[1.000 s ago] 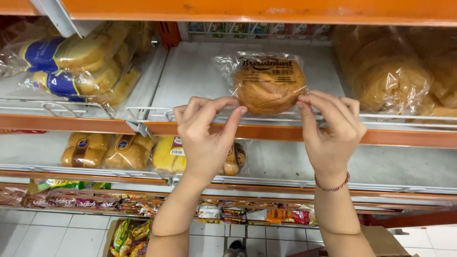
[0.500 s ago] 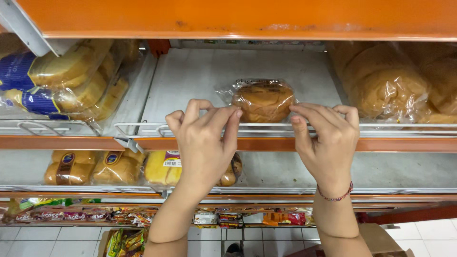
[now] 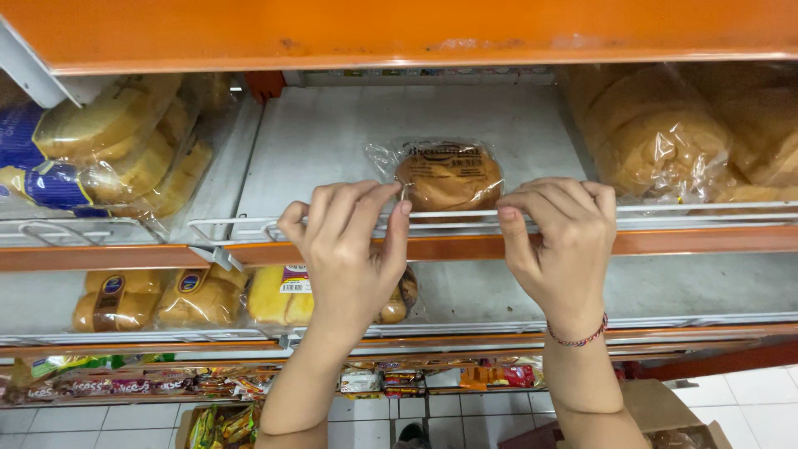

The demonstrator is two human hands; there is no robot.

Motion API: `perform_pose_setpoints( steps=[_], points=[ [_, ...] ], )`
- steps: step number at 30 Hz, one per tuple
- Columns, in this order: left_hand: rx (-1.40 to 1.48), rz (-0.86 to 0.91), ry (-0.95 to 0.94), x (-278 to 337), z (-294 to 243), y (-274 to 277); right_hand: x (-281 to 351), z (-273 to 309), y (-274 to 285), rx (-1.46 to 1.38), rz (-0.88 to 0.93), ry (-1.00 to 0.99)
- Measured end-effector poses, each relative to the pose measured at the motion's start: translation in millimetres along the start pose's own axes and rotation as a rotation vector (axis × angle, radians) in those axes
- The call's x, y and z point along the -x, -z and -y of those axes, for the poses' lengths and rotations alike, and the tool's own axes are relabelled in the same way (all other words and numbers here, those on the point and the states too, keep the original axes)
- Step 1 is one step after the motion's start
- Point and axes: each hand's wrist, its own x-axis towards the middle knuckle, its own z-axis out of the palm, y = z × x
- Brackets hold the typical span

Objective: The person takes various packaged bread items from a box, scans each one with a handheld scanner, and places them onto a grocery shelf.

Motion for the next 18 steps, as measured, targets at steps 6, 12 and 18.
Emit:
perform_pose_setpoints(
  steps=[6,12,18],
  points=[
    [0.123,-0.132,-0.070,19.5,-30.1,-9.9,16.1,-6.9,15.1,-0.065,-0.095,0.063],
    [0.720,0.162,-0.064,40.8,-90.4,-47.5,62.0,-28.9,54.1,-0.104,-0.229,-0.039],
    [1.201,0.585,0.145,69.2,-160.8,-104.0,132.3,-70.9,114.3,0.016,-0.321,-0.234]
  ],
)
